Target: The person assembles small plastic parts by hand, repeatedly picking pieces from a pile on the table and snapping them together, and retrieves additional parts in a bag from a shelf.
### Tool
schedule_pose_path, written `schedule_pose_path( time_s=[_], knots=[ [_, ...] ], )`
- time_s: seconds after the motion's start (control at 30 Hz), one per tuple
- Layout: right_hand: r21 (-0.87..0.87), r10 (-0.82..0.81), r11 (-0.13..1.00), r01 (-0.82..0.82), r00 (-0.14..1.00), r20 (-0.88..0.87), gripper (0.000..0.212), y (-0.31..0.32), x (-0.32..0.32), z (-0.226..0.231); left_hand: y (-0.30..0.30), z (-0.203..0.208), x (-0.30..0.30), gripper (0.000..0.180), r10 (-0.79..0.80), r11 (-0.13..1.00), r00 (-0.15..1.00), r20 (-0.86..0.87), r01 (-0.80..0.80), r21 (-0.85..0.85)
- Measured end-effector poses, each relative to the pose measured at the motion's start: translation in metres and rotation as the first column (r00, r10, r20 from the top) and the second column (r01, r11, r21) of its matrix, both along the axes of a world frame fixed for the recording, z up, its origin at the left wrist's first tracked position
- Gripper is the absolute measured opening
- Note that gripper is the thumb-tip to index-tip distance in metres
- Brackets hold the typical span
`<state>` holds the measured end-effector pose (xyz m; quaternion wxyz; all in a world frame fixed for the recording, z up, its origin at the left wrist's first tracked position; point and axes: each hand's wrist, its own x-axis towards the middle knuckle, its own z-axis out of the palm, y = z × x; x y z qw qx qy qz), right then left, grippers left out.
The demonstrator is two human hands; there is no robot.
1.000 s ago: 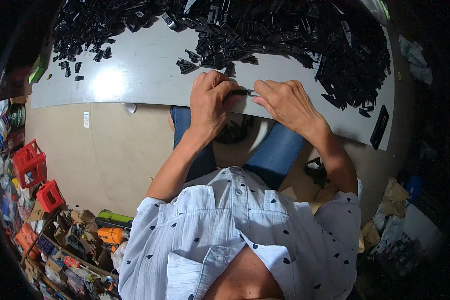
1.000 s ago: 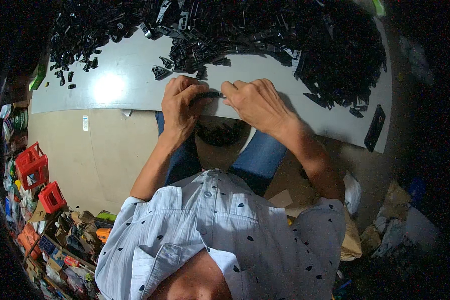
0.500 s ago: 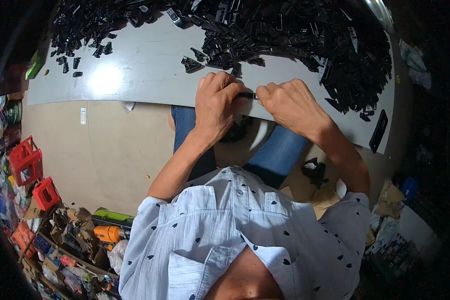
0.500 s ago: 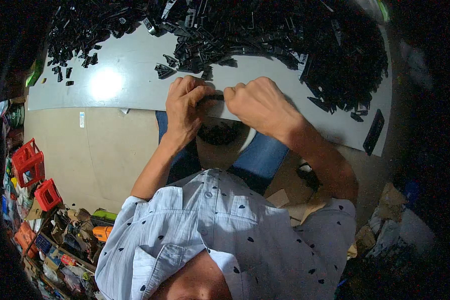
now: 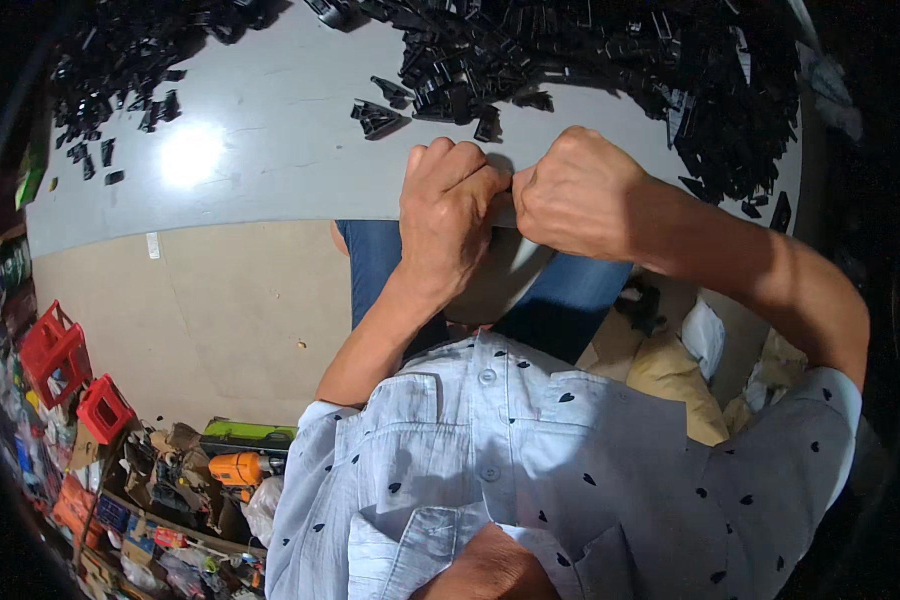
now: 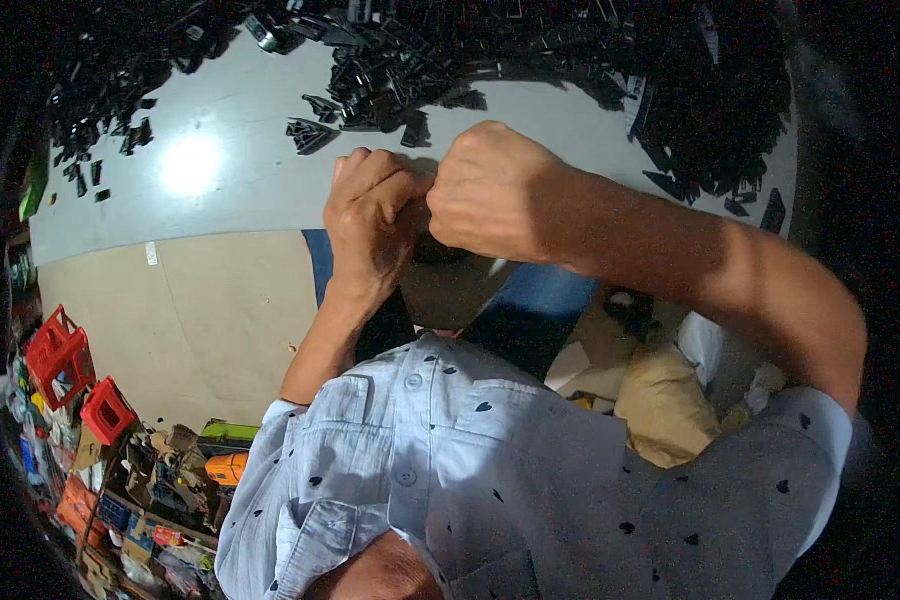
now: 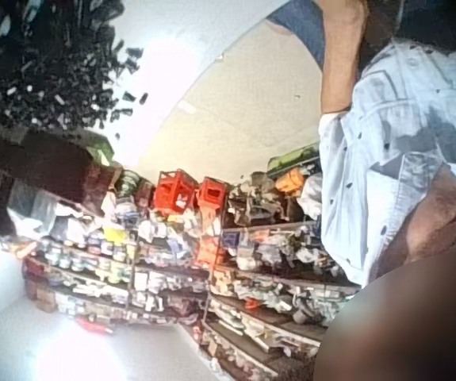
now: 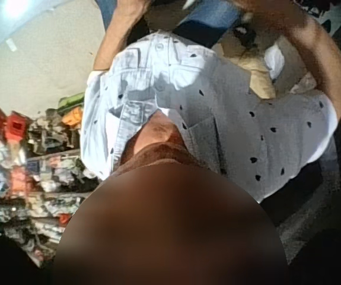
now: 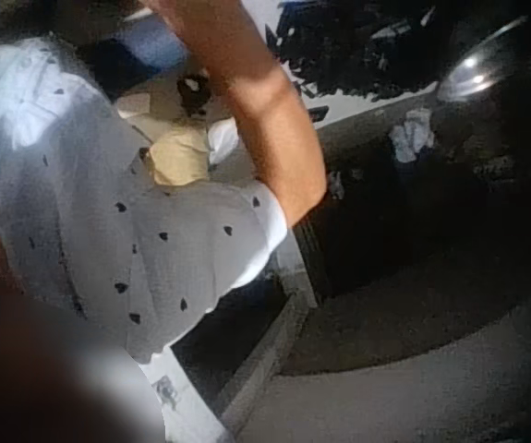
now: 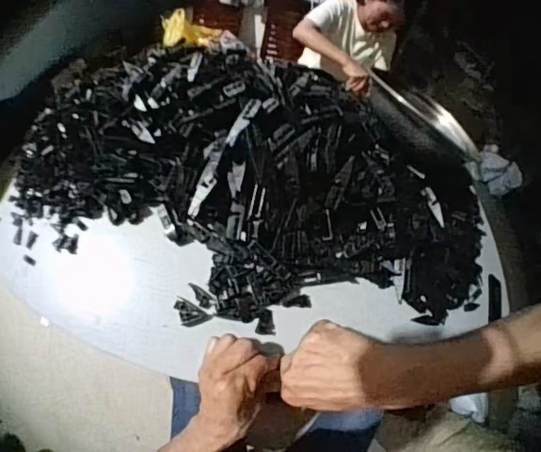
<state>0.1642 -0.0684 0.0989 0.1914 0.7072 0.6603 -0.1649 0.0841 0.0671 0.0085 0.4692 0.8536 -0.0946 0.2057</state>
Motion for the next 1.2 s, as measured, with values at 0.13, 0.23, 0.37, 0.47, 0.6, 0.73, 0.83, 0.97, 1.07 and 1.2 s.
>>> schedule_pose_path(
  time_s=[0.13,0.23,0.37,0.47,0.6,0.73,0.83,0.97,1.07,1.2],
  knots=[
    [0.382,0.08,0.924,-0.023,0.988,-0.134,0.007,-0.018,0.011,-0.016,0.0,0.001,0.0,0.013,0.001,1.0,1.0,0.006,-0.001,-0.005],
    [0.489,0.069,0.872,-0.005,0.991,-0.113,0.008,-0.025,0.011,-0.023,0.001,0.0,0.003,0.012,0.001,1.0,0.999,0.052,0.0,-0.014],
    [0.541,-0.095,0.841,-0.02,0.978,0.183,0.014,-0.041,0.0,-0.02,0.005,0.0,0.0,0.019,0.022,1.0,1.0,0.0,-0.022,0.007],
    [0.469,-0.292,0.867,0.17,0.935,0.201,0.016,-0.055,-0.018,-0.004,0.01,0.007,-0.008,0.018,-0.034,0.998,0.999,0.015,0.035,-0.054],
    [0.445,-0.348,0.833,0.329,0.937,-0.042,0.016,-0.066,-0.043,0.005,0.015,0.016,-0.016,0.027,-0.369,0.829,0.907,-0.201,0.224,-0.513],
    [0.539,-0.253,0.787,0.3,0.954,-0.162,0.014,-0.067,-0.068,0.005,0.014,0.024,-0.026,0.032,-0.855,0.388,0.401,-0.328,0.075,-0.919],
    [0.536,-0.225,0.796,0.281,0.959,-0.169,0.012,-0.063,-0.087,0.0,0.001,0.015,-0.042,0.024,-0.805,0.566,0.28,-0.523,0.099,-0.818],
    [0.47,-0.379,0.753,0.46,0.887,-0.261,0.022,-0.07,-0.109,-0.033,-0.008,0.018,-0.057,0.025,-0.531,0.841,0.583,-0.615,0.277,-0.464],
    [0.442,-0.409,0.72,0.534,0.842,-0.351,0.027,-0.076,-0.114,-0.049,-0.006,0.038,-0.048,0.032,-0.163,0.981,0.904,-0.396,0.192,0.036],
    [0.585,-0.456,0.587,0.559,0.826,-0.332,0.013,-0.088,-0.081,-0.029,-0.002,0.036,-0.009,0.023,0.186,0.965,0.967,-0.176,-0.146,0.218]
  ],
)
